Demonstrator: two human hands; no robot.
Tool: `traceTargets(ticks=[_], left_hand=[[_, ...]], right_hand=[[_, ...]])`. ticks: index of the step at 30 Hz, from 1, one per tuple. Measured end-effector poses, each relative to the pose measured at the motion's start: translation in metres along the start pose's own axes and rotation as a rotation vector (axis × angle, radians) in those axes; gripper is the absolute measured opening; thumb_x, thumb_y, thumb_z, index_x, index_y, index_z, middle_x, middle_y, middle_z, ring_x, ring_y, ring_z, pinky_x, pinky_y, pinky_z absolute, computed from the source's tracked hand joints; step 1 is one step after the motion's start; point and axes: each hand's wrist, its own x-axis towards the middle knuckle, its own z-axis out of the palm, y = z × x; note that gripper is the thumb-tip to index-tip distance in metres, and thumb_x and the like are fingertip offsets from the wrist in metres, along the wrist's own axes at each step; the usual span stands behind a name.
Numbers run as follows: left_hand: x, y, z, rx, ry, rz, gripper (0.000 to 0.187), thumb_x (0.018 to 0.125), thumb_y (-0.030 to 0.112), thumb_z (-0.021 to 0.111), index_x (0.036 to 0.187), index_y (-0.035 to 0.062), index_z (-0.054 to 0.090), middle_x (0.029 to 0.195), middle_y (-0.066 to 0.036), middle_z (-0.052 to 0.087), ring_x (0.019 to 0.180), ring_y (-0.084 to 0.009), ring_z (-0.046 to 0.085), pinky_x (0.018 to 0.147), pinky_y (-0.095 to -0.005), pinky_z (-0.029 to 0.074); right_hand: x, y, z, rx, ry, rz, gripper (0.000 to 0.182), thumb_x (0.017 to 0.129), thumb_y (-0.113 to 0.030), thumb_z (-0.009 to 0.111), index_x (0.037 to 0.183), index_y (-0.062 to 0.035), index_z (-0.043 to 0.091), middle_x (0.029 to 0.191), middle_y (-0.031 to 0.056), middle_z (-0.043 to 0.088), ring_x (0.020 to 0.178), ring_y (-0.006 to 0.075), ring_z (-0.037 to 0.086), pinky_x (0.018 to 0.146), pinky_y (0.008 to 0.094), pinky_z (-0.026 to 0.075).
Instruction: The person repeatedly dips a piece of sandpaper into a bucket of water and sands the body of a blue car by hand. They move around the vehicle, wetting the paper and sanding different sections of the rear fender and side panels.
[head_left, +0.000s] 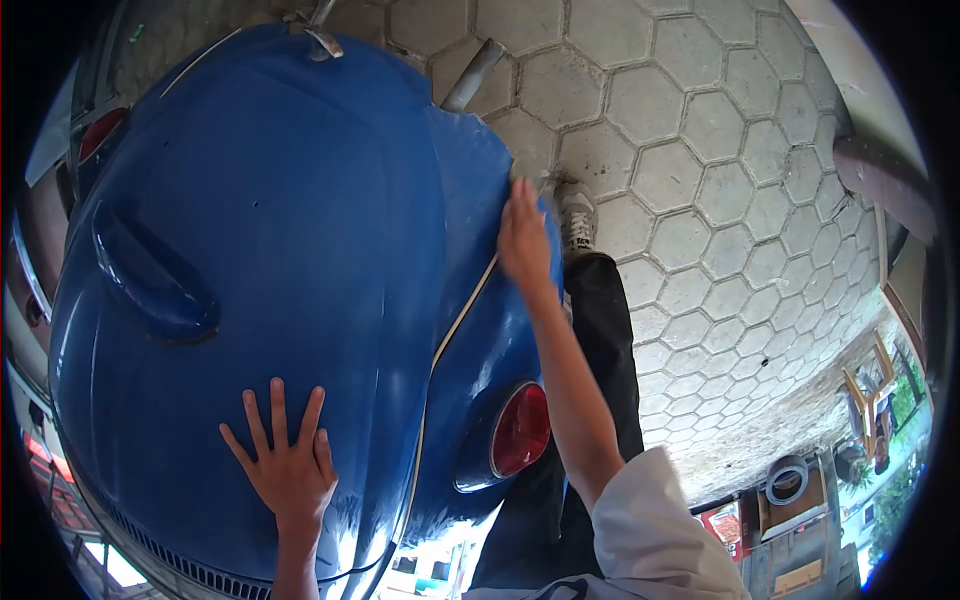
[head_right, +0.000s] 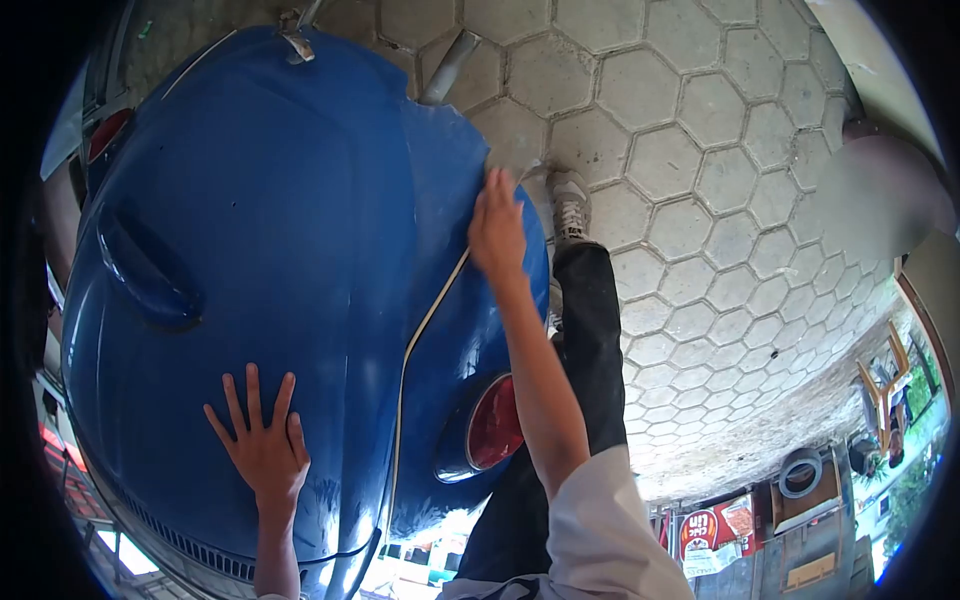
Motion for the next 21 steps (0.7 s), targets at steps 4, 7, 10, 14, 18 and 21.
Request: traceTargets(ticks=[4,7,10,14,18,21], left_hand=[[-0.003,-0.002,0.0,0.004,-0.037,-0.018,0.043,0.105,0.043,0.029,0.142,0.0437,0.05,0.159,0.0,0.035,0.148,-0.0332,0.028,0.119,-0.0655,0.013],[0.001,-0.003,0.002,0.009,-0.037,-0.009,0.043,0.105,0.044,0.029,0.142,0.0442,0.049,0.159,0.0,0.034,0.148,-0.0332,0.028,0.119,-0.066,0.013],[-0.003,-0.005,0.003,0.019,-0.014,0.023,0.045,0.105,0.042,0.026,0.142,0.0394,0.051,0.159,-0.003,0.035,0.148,-0.0353,0.027,0.119,-0.0658,0.012],[0.0,-0.004,0.002,0.019,-0.015,0.032,0.045,0.106,0.04,0.025,0.143,0.0374,0.051,0.159,-0.005,0.034,0.148,-0.0366,0.026,0.119,-0.0663,0.011],[0.0,-0.004,0.003,0.006,-0.059,0.002,0.043,0.105,0.044,0.028,0.142,0.0441,0.05,0.161,0.0,0.032,0.149,-0.034,0.026,0.118,-0.0674,0.012],[-0.004,-0.004,0.003,0.017,-0.07,-0.002,0.043,0.105,0.045,0.028,0.142,0.0439,0.049,0.161,0.0,0.031,0.149,-0.034,0.025,0.118,-0.0682,0.011]], right_hand=[[-0.068,-0.031,-0.023,-0.222,-0.125,-0.168,0.047,0.105,-0.022,0.036,0.148,-0.002,0.038,0.153,0.0204,0.039,0.141,0.037,0.038,0.116,0.0513,0.03],[0.02,0.003,-0.01,-0.092,-0.08,-0.087,0.048,0.105,-0.021,0.038,0.149,-0.0032,0.037,0.155,0.0201,0.036,0.143,0.0363,0.036,0.117,0.0506,0.029],[0.038,-0.012,0.001,0.035,-0.008,-0.003,0.048,0.104,-0.02,0.04,0.149,-0.0041,0.038,0.156,0.019,0.035,0.143,0.0358,0.035,0.117,0.0501,0.028],[-0.066,-0.055,-0.024,-0.067,-0.242,-0.119,0.05,0.103,-0.018,0.042,0.151,-0.008,0.037,0.158,0.0155,0.033,0.146,0.0333,0.031,0.118,0.053,0.026],[0.009,-0.037,-0.006,-0.062,-0.118,-0.126,0.05,0.103,-0.018,0.041,0.152,-0.01,0.037,0.158,0.0142,0.034,0.147,0.033,0.031,0.118,0.0559,0.025],[0.043,-0.032,0.008,-0.035,-0.072,-0.121,0.049,0.103,-0.02,0.04,0.151,-0.0095,0.038,0.158,0.0149,0.034,0.147,0.0329,0.03,0.117,0.0572,0.024]])
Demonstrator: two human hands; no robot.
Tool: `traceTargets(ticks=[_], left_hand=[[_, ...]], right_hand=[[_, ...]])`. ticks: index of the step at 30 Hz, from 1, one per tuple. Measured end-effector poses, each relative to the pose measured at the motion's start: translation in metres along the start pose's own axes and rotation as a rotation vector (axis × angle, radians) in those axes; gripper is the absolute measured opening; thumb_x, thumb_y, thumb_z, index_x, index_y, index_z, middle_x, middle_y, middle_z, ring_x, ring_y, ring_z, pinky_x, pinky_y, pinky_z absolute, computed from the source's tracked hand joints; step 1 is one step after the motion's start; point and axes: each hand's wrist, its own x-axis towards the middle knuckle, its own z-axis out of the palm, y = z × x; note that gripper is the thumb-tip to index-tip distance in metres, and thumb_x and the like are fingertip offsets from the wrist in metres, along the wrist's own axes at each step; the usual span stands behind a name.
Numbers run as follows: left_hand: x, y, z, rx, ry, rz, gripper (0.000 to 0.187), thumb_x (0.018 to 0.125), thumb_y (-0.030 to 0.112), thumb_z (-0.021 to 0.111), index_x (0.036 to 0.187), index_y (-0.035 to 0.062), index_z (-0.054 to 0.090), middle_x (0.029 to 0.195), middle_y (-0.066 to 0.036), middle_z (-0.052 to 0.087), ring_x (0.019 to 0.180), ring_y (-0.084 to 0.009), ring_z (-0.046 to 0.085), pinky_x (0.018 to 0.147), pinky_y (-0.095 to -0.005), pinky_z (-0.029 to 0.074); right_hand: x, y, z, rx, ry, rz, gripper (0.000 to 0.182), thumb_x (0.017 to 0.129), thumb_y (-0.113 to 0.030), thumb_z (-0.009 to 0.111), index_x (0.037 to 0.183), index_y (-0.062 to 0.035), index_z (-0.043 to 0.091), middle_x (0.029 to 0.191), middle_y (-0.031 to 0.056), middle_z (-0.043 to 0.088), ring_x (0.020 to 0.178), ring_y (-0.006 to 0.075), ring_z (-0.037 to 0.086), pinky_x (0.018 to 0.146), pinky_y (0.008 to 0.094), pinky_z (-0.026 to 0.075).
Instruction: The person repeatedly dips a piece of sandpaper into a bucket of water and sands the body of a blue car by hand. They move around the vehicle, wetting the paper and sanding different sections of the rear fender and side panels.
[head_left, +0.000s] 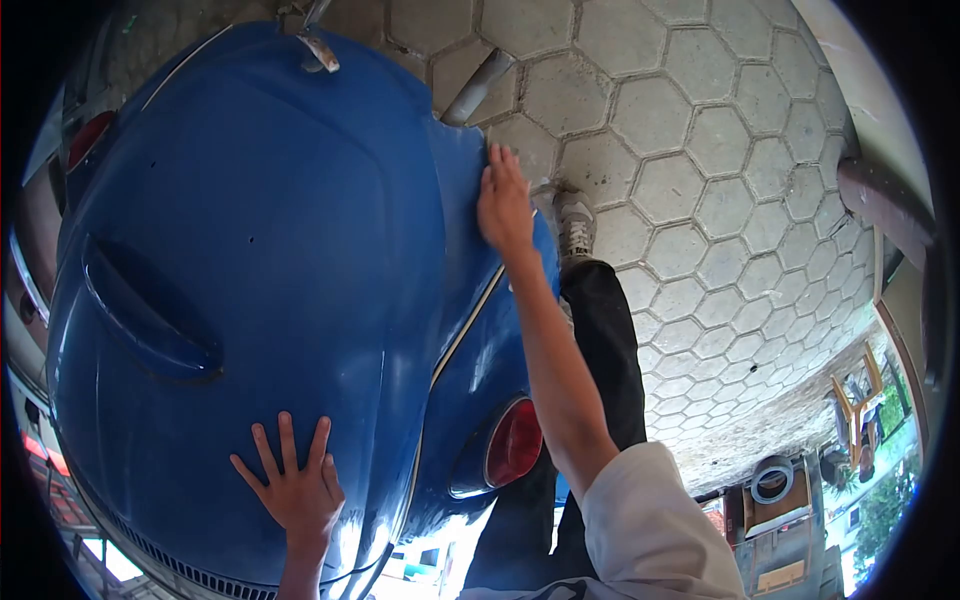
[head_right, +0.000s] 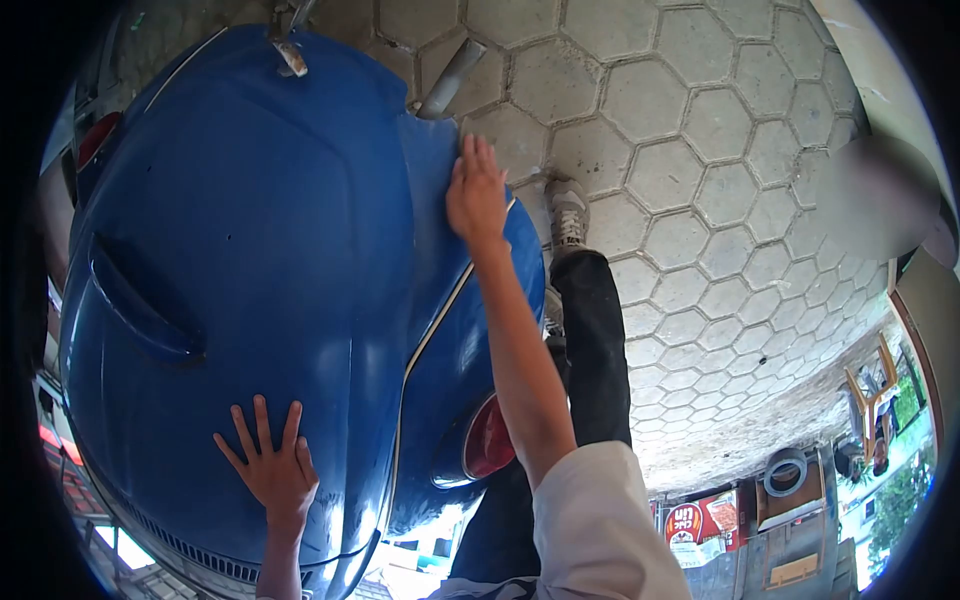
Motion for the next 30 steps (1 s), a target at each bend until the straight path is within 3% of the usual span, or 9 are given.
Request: traceTargets(ticks=[2,4,7,10,13,18,23,25,30], left_hand=[[0.004,0.002,-0.002,-0.003,0.018,-0.008,0.043,0.105,0.044,0.028,0.143,0.0439,0.049,0.161,0.0,0.03,0.149,-0.0338,0.025,0.117,-0.0688,0.011],[0.006,0.002,-0.003,-0.01,0.007,-0.012,0.044,0.105,0.044,0.028,0.143,0.0441,0.048,0.161,0.0,0.03,0.149,-0.034,0.025,0.117,-0.0693,0.01],[0.003,0.001,-0.004,-0.008,-0.004,-0.013,0.044,0.104,0.043,0.029,0.144,0.0445,0.046,0.161,0.0,0.03,0.149,-0.0344,0.024,0.116,-0.0702,0.01],[0.009,0.002,-0.002,0.011,0.025,0.014,0.045,0.105,0.04,0.025,0.144,0.0406,0.048,0.161,-0.003,0.03,0.149,-0.0362,0.024,0.117,-0.0691,0.009],[0.006,-0.001,-0.002,0.027,0.041,0.033,0.046,0.105,0.039,0.024,0.144,0.0386,0.049,0.161,-0.005,0.03,0.149,-0.0371,0.024,0.118,-0.0686,0.009],[0.003,0.0,-0.003,-0.019,-0.02,-0.007,0.044,0.103,0.041,0.034,0.145,0.0454,0.045,0.162,0.0,0.029,0.149,-0.0351,0.023,0.116,-0.0711,0.01],[0.003,0.001,-0.001,-0.012,-0.013,-0.003,0.044,0.103,0.041,0.035,0.145,0.0456,0.045,0.162,-0.001,0.028,0.15,-0.0351,0.022,0.116,-0.0716,0.009],[0.006,-0.001,0.0,0.012,0.014,0.018,0.045,0.104,0.04,0.028,0.146,0.0422,0.045,0.162,-0.003,0.029,0.149,-0.036,0.023,0.117,-0.0699,0.01],[0.005,-0.003,-0.005,-0.005,0.026,0.021,0.045,0.105,0.039,0.026,0.146,0.0415,0.045,0.162,-0.003,0.028,0.149,-0.036,0.024,0.117,-0.0692,0.011]], right_hand=[[-0.028,-0.026,-0.007,-0.005,-0.009,-0.092,0.049,0.104,-0.021,0.041,0.152,-0.0089,0.037,0.158,0.0138,0.033,0.148,0.0319,0.028,0.117,0.0575,0.024],[-0.108,-0.053,-0.023,0.047,-0.233,-0.029,0.051,0.103,-0.02,0.042,0.153,-0.0128,0.035,0.16,0.011,0.031,0.149,0.0304,0.027,0.118,0.0578,0.023],[-0.103,-0.039,-0.029,-0.012,-0.279,-0.091,0.052,0.103,-0.02,0.042,0.154,-0.0177,0.035,0.16,0.0088,0.031,0.149,0.029,0.026,0.119,0.0576,0.022],[0.015,-0.008,-0.012,0.005,-0.092,-0.082,0.047,0.104,-0.021,0.039,0.151,-0.0172,0.039,0.157,0.0102,0.036,0.147,0.0293,0.031,0.119,0.0572,0.02],[0.057,-0.015,0.001,0.097,-0.07,-0.052,0.045,0.105,-0.022,0.037,0.15,-0.0159,0.041,0.156,0.0109,0.039,0.146,0.0298,0.033,0.119,0.0575,0.02],[-0.059,-0.036,-0.031,0.026,-0.299,-0.072,0.048,0.105,-0.026,0.037,0.153,-0.0205,0.038,0.159,0.0069,0.033,0.149,0.0278,0.028,0.12,0.0565,0.017],[0.057,-0.034,-0.002,0.058,-0.171,-0.2,0.048,0.105,-0.025,0.036,0.153,-0.0202,0.038,0.159,0.0052,0.034,0.148,0.0257,0.028,0.12,0.0549,0.018],[0.076,-0.042,0.005,0.051,-0.183,-0.21,0.047,0.106,-0.025,0.036,0.153,-0.0197,0.038,0.159,0.0052,0.034,0.148,0.0258,0.029,0.12,0.0544,0.019],[-0.026,-0.034,-0.034,-0.025,-0.287,-0.129,0.047,0.105,-0.024,0.037,0.152,-0.0199,0.039,0.159,0.0063,0.034,0.147,0.026,0.029,0.12,0.0544,0.02]])
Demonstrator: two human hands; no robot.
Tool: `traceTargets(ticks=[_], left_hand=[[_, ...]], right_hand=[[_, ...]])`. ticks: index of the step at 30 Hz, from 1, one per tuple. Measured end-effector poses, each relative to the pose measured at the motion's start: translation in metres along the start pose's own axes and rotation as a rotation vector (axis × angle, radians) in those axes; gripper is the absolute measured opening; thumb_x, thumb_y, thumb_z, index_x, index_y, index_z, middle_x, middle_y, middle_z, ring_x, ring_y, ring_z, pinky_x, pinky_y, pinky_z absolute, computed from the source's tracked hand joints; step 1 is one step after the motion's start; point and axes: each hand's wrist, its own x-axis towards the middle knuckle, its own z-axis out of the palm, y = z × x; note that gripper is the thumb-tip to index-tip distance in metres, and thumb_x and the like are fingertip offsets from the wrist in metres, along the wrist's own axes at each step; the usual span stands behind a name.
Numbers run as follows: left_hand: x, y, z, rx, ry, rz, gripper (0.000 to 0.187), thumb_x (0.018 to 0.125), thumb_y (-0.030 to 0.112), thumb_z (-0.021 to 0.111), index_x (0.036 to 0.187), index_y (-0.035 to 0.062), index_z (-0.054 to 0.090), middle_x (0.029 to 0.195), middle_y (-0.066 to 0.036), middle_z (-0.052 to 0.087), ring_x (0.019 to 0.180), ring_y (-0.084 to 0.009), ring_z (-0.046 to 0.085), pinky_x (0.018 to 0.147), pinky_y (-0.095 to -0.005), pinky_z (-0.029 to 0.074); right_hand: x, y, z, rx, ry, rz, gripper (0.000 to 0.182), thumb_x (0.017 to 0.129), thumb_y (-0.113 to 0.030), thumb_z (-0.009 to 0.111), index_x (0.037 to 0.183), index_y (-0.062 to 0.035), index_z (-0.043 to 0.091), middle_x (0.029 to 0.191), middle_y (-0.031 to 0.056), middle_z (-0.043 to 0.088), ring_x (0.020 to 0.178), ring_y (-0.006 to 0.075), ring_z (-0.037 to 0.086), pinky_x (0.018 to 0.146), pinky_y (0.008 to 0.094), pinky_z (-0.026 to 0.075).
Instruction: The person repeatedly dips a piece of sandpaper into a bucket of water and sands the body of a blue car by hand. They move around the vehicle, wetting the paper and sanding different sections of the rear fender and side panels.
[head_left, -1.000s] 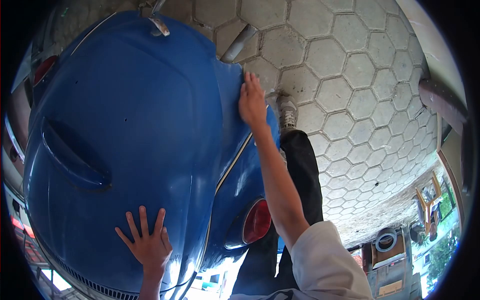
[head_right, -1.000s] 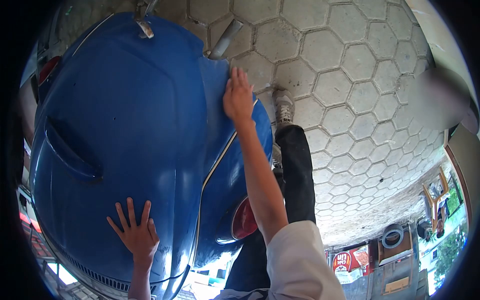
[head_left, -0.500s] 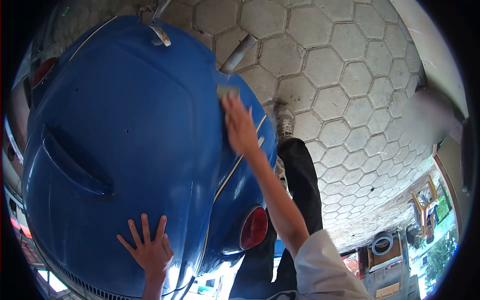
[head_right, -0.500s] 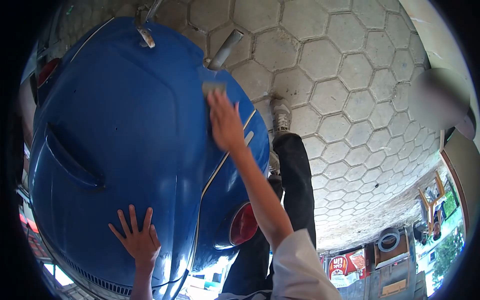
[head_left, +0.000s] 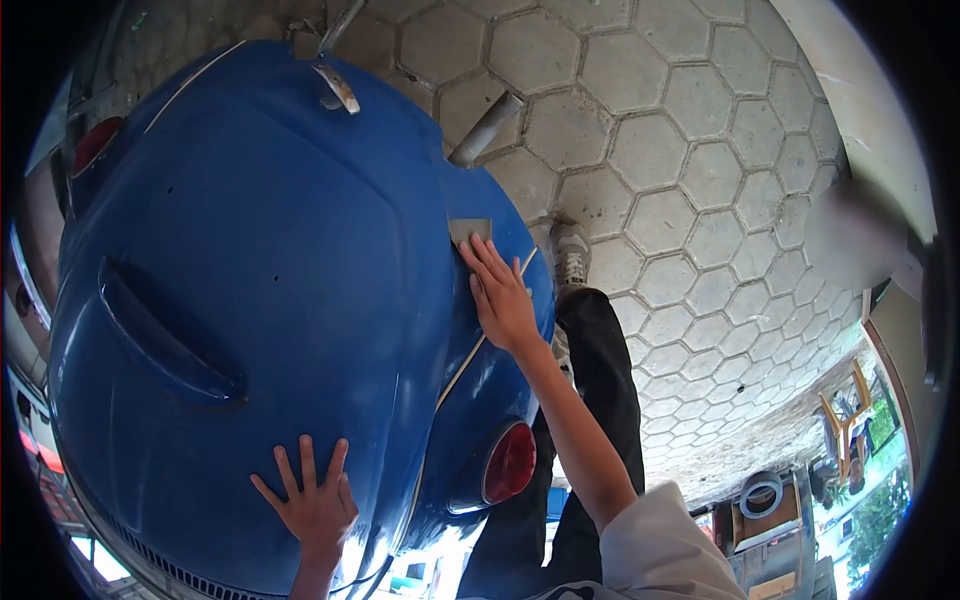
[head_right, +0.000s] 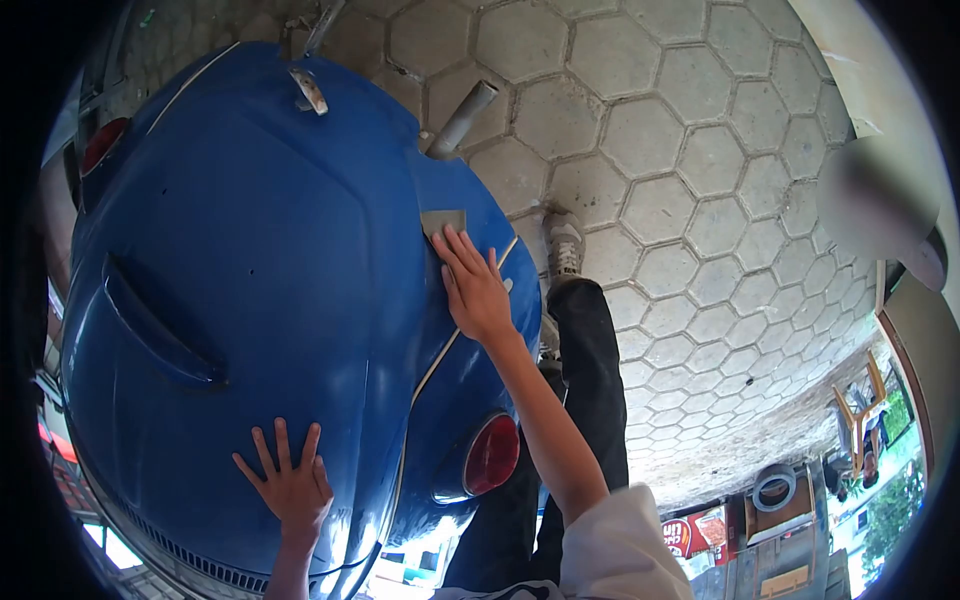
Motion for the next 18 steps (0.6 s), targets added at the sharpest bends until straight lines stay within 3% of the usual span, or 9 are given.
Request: traceTargets(ticks=[2,5,7,9,12,15,18], left_hand=[[0.0,0.003,0.002,-0.005,-0.001,-0.005,0.045,0.105,0.04,0.026,0.146,0.0418,0.045,0.162,-0.002,0.027,0.149,-0.0358,0.024,0.117,-0.0693,0.01],[0.001,0.003,0.002,-0.004,0.002,-0.006,0.045,0.105,0.039,0.027,0.146,0.0422,0.045,0.162,-0.002,0.028,0.149,-0.0357,0.025,0.117,-0.0693,0.01],[0.002,0.004,0.001,-0.021,0.005,-0.016,0.044,0.105,0.039,0.029,0.145,0.0425,0.046,0.162,-0.002,0.028,0.149,-0.0356,0.025,0.117,-0.0691,0.011],[0.001,0.003,-0.002,-0.042,0.008,-0.016,0.043,0.104,0.038,0.031,0.145,0.0428,0.046,0.162,-0.001,0.029,0.149,-0.0348,0.025,0.118,-0.0685,0.011],[0.004,0.004,-0.006,-0.102,0.022,-0.056,0.042,0.104,0.037,0.036,0.144,0.0436,0.047,0.161,0.001,0.03,0.149,-0.0317,0.025,0.118,-0.0669,0.011],[0.004,0.007,-0.011,-0.215,0.033,-0.104,0.042,0.102,0.035,0.042,0.143,0.0438,0.049,0.161,0.004,0.031,0.149,-0.0275,0.025,0.119,-0.065,0.011],[0.002,0.004,-0.02,-0.297,0.094,-0.118,0.042,0.101,0.033,0.047,0.142,0.0408,0.05,0.16,0.004,0.032,0.149,-0.0252,0.025,0.12,-0.0629,0.013]], right_hand=[[0.012,0.008,-0.002,-0.032,0.001,-0.015,0.047,0.105,-0.025,0.036,0.152,-0.0203,0.038,0.159,0.0063,0.034,0.147,0.0261,0.029,0.12,0.0545,0.019],[0.113,0.007,-0.003,0.066,0.027,-0.074,0.048,0.106,-0.026,0.035,0.153,-0.0208,0.037,0.16,0.0059,0.033,0.148,0.0261,0.029,0.12,0.0545,0.019],[0.132,0.002,-0.001,0.137,0.018,-0.074,0.048,0.106,-0.027,0.034,0.153,-0.0205,0.037,0.16,0.006,0.032,0.148,0.0267,0.028,0.121,0.0544,0.017],[0.105,0.0,0.0,0.145,0.061,-0.1,0.048,0.106,-0.027,0.033,0.153,-0.0198,0.038,0.16,0.0066,0.032,0.148,0.0279,0.027,0.121,0.0542,0.016],[-0.005,-0.002,0.008,0.125,0.0,-0.062,0.049,0.106,-0.025,0.032,0.153,-0.0135,0.036,0.161,0.0086,0.029,0.15,0.0297,0.022,0.122,0.0537,0.014],[-0.108,-0.036,0.027,0.098,-0.122,0.061,0.05,0.106,-0.023,0.033,0.153,-0.0057,0.032,0.162,0.0093,0.027,0.151,0.0293,0.021,0.121,0.0552,0.014],[-0.175,-0.082,0.052,0.084,-0.051,0.115,0.05,0.106,-0.024,0.034,0.151,-0.0033,0.035,0.162,0.0104,0.027,0.151,0.0306,0.021,0.119,0.0565,0.019]])
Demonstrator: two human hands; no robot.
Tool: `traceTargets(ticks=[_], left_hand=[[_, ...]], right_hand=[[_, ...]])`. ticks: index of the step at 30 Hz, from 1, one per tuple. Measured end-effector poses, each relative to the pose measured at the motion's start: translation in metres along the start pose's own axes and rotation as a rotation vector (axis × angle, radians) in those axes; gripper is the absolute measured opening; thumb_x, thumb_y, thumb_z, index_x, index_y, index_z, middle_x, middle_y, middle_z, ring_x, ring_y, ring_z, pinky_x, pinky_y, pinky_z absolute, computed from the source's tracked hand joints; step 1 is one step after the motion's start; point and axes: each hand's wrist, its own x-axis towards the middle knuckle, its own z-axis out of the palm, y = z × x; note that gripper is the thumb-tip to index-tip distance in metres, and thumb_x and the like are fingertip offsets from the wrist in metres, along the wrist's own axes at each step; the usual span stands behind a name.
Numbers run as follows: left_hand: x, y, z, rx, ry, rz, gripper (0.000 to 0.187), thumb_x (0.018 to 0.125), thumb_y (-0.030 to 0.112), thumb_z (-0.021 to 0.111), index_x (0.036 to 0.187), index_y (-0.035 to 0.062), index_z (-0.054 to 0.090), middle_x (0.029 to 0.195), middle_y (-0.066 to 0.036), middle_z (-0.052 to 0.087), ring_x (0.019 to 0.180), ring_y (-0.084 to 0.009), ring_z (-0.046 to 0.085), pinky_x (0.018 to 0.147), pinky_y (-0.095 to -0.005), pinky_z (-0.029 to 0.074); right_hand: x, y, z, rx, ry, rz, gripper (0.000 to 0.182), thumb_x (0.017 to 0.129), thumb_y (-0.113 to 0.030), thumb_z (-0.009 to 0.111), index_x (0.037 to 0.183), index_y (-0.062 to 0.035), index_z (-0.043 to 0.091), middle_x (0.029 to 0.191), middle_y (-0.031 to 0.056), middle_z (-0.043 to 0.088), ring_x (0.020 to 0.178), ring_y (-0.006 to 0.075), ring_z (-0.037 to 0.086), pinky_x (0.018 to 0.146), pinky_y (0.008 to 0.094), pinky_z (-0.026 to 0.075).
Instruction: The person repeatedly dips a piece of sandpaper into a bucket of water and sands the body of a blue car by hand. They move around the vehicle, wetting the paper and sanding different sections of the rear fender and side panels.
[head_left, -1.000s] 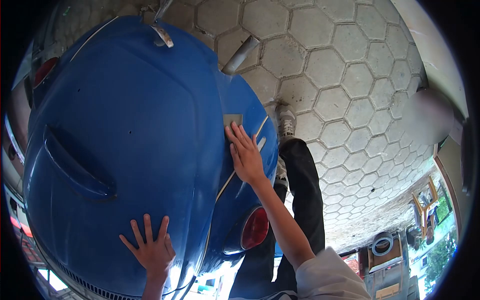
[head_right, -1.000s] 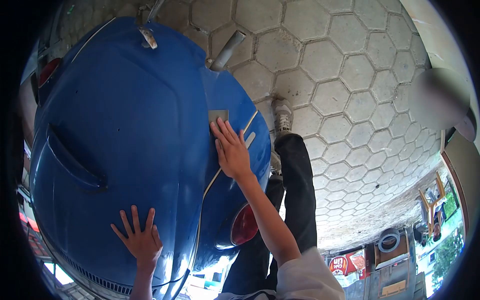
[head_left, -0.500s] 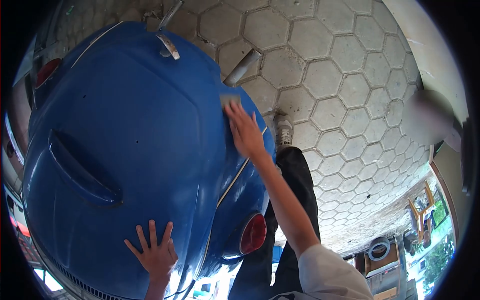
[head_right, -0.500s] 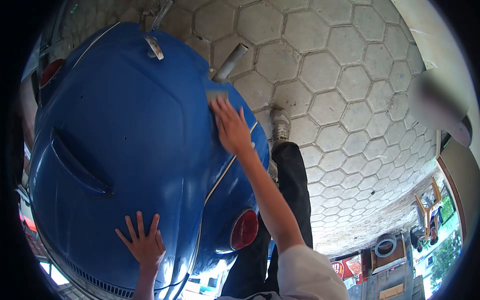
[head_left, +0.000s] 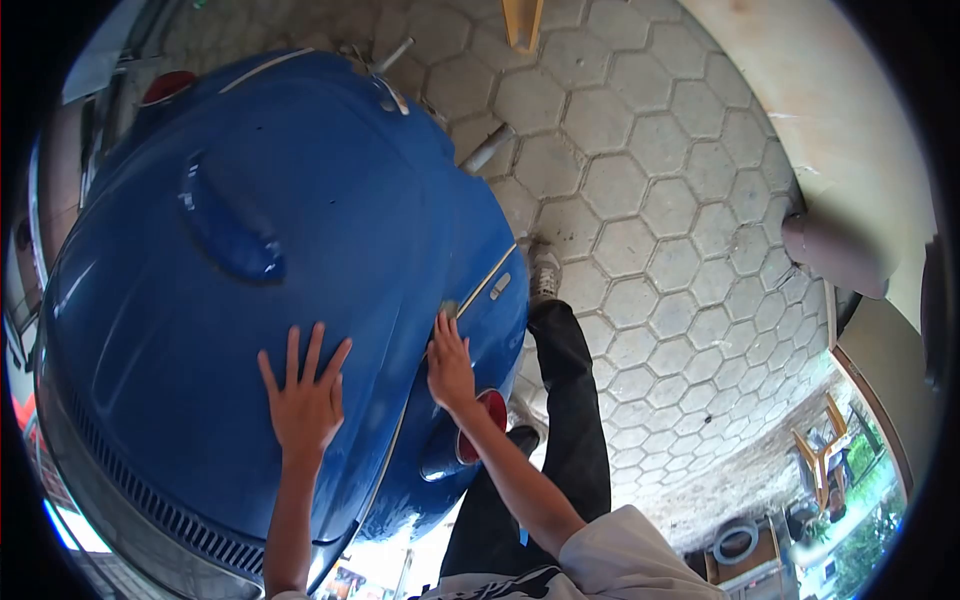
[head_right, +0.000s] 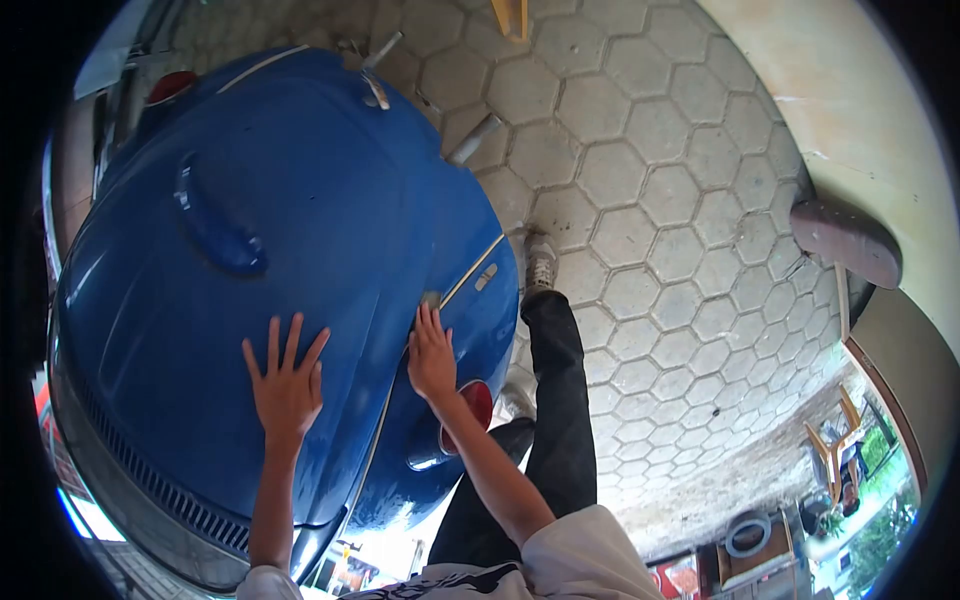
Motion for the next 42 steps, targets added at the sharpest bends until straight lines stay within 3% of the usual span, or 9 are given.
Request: traceTargets(ticks=[6,10,15,20,26,29,32,38,42], left_hand=[[-0.022,-0.003,0.012,-0.1,0.255,0.061,0.039,0.1,0.031,0.05,0.138,0.0322,0.056,0.156,-0.001,0.038,0.147,-0.0248,0.028,0.121,-0.0582,0.015],[-0.089,0.04,0.033,-0.463,0.419,-0.218,0.035,0.1,0.025,0.051,0.134,0.0265,0.059,0.148,-0.007,0.047,0.141,-0.029,0.038,0.119,-0.0548,0.023],[-0.291,0.151,0.048,-1.44,0.445,-0.196,0.039,0.099,0.027,0.058,0.136,0.0175,0.057,0.139,-0.011,0.053,0.125,-0.0278,0.055,0.097,-0.0454,0.049],[-0.429,0.212,0.031,-2.226,0.48,-0.315,0.055,0.094,0.025,0.07,0.144,0.0114,0.049,0.126,-0.013,0.06,0.105,-0.0182,0.063,0.085,-0.0321,0.054],[-0.547,0.258,0.056,-2.418,0.513,-0.334,0.042,0.088,0.012,0.076,0.125,-0.0001,0.061,0.108,-0.006,0.067,0.097,-0.0128,0.064,0.082,-0.028,0.055],[-0.592,0.301,0.117,-2.544,0.603,-0.415,0.025,0.089,0.012,0.075,0.111,0.0013,0.066,0.103,-0.005,0.067,0.096,-0.0145,0.066,0.086,-0.0315,0.057],[-0.669,0.354,0.15,-2.56,0.722,-0.928,0.019,0.091,0.015,0.072,0.105,0.0027,0.067,0.097,-0.003,0.067,0.091,-0.0142,0.067,0.082,-0.0315,0.058],[-0.811,0.455,0.253,-2.89,0.75,-1.552,0.044,0.097,0.028,0.062,0.136,0.0114,0.053,0.123,-0.009,0.062,0.114,-0.0232,0.061,0.098,-0.0467,0.051],[-0.876,0.471,0.307,-3.123,0.771,-1.538,0.044,0.103,0.023,0.041,0.143,0.0062,0.042,0.136,-0.017,0.053,0.121,-0.0346,0.057,0.101,-0.0599,0.047]], right_hand=[[-0.078,0.005,0.015,-0.189,-0.142,-0.161,0.049,0.106,-0.029,0.036,0.146,-0.0009,0.042,0.156,0.0112,0.037,0.141,0.0333,0.038,0.112,0.0554,0.033],[-0.128,0.031,-0.03,-0.007,-0.363,-0.205,0.049,0.105,-0.036,0.043,0.144,-0.0051,0.045,0.141,0.0124,0.053,0.118,0.0262,0.06,0.1,0.0478,0.046],[-0.275,0.014,-0.06,0.977,-0.38,-0.05,0.046,0.102,-0.035,0.052,0.138,-0.0068,0.049,0.124,0.0136,0.064,0.115,0.0265,0.063,0.093,0.0454,0.053],[-0.436,-0.015,-0.086,0.989,-0.603,0.086,0.046,0.103,-0.034,0.05,0.138,-0.0041,0.048,0.126,0.0101,0.063,0.116,0.0234,0.063,0.093,0.0467,0.054],[-0.553,0.013,-0.069,0.89,-0.716,0.081,0.048,0.103,-0.037,0.048,0.139,-0.0052,0.048,0.125,0.0098,0.065,0.115,0.0221,0.063,0.091,0.0456,0.053],[-0.575,0.054,-0.049,0.736,-0.803,0.174,0.052,0.102,-0.043,0.048,0.141,-0.0086,0.046,0.13,0.0102,0.062,0.116,0.0217,0.062,0.093,0.0437,0.051],[-0.581,0.124,-0.041,0.514,-0.846,0.279,0.057,0.102,-0.052,0.043,0.145,-0.0151,0.042,0.139,0.0097,0.056,0.122,0.022,0.058,0.098,0.0426,0.045],[-0.486,0.51,-0.181,-0.668,-0.434,0.734,0.042,0.093,-0.045,0.055,0.119,-0.0125,0.062,0.104,0.0054,0.066,0.088,0.0228,0.064,0.074,0.0458,0.053],[-0.595,0.465,-0.224,-0.536,-0.341,0.732,0.033,0.097,-0.037,0.05,0.117,-0.0126,0.06,0.119,0.0086,0.068,0.107,0.024,0.066,0.087,0.0494,0.052]])
